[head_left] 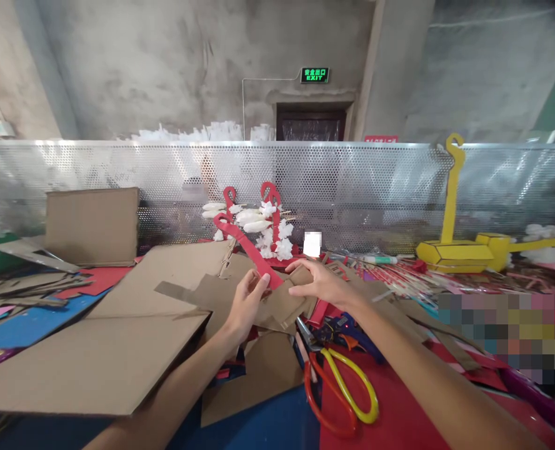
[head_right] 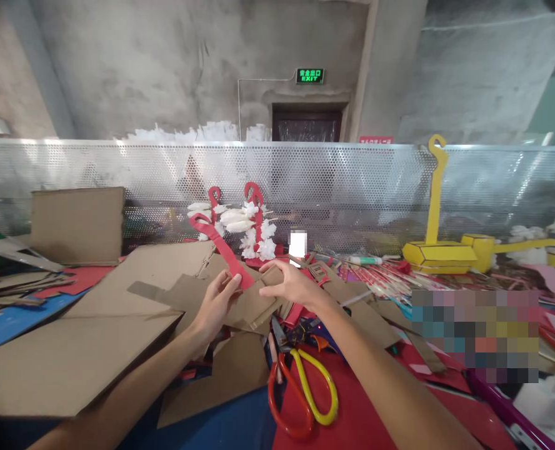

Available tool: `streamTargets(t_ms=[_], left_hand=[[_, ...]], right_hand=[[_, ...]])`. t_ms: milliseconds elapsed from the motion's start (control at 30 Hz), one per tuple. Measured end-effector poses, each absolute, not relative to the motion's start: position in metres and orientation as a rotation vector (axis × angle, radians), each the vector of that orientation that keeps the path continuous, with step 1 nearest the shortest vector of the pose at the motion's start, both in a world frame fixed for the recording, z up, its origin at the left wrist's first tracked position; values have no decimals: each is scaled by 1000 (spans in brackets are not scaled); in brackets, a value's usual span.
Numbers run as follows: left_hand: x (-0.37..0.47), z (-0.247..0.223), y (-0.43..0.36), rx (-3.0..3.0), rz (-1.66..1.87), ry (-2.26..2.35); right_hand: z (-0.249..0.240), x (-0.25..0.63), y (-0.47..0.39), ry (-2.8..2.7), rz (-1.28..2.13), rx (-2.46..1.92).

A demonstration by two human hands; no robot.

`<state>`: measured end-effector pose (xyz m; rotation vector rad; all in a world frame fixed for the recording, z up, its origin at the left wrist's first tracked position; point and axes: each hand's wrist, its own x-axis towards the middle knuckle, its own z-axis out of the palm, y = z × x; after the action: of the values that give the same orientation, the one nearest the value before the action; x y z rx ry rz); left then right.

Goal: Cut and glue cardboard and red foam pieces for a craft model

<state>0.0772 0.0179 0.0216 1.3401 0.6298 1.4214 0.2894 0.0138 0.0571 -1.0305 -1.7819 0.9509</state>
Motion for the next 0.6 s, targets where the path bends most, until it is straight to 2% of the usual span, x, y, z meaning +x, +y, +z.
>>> streamTargets(t_ms=[267,600], left_hand=[[75,23,13,1410,1238,605],[74,25,9,1344,1232,223]], right_hand=[[50,293,22,-1752,934,-980],[48,292,14,-1473,1722,-596]])
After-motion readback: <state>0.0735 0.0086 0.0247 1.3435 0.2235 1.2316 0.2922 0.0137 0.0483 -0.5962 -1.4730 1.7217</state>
